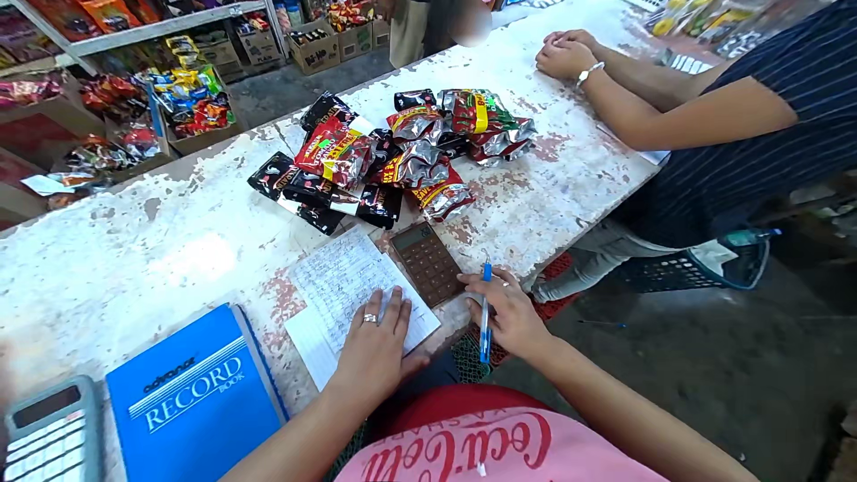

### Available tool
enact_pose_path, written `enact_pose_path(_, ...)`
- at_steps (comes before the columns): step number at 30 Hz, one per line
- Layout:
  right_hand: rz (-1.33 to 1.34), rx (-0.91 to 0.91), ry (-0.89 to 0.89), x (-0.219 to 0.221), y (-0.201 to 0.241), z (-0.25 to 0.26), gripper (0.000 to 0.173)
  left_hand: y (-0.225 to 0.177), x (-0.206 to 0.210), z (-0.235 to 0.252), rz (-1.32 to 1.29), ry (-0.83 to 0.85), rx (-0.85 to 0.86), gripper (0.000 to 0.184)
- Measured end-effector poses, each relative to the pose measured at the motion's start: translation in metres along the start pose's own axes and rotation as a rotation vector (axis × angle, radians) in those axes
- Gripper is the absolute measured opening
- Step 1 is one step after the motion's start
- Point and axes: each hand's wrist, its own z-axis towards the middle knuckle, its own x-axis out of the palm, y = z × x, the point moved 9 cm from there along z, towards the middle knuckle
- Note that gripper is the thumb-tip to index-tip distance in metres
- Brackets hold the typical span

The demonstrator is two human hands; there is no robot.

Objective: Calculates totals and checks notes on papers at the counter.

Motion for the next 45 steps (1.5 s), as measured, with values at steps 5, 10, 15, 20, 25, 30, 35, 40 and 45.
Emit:
enact_pose_path(5, -0.02, 0.007, -0.001, 0.0, 0.0, 0.001, 0.025, 0.0, 0.0, 0.0, 0.01, 0.011, 0.002, 0.088)
enact_pose_path(10, -0.039, 0.004, 0.009, 0.002, 0.001, 0.001, 0.026, -0.006, 0.0, -0.001, -0.048, 0.078, 0.012, 0.085)
enact_pose_path(15, -0.066, 0.015, 0.039, 0.003, 0.001, 0.005, 0.028, -0.009, -0.002, -0.001, -0.094, 0.107, 0.026, 0.083)
enact_pose_path(20, -0.087, 0.015, 0.047, 0.004, 0.0, 0.008, 0.029, -0.011, -0.002, -0.001, -0.114, 0.153, 0.022, 0.083)
enact_pose_path(25, -0.106, 0.012, 0.049, 0.002, 0.001, 0.011, 0.028, -0.011, -0.002, -0.001, -0.105, 0.162, 0.02, 0.084)
enact_pose_path(30, -0.031, -0.056, 0.112, 0.009, 0.022, 0.021, 0.03, -0.005, -0.002, 0.002, -0.12, 0.138, 0.014, 0.084)
enact_pose_path(35, -0.005, -0.12, 0.166, 0.03, 0.04, 0.03, 0.026, 0.001, 0.002, 0.003, -0.117, 0.181, -0.003, 0.085)
enact_pose_path(40, -0.008, -0.071, 0.117, 0.029, 0.024, 0.036, 0.03, -0.002, -0.001, 0.001, -0.05, 0.044, 0.04, 0.086)
enact_pose_path(45, 0.005, -0.147, 0.112, 0.025, 0.039, 0.007, 0.023, -0.002, -0.002, 0.001, -0.027, 0.015, 0.048, 0.085)
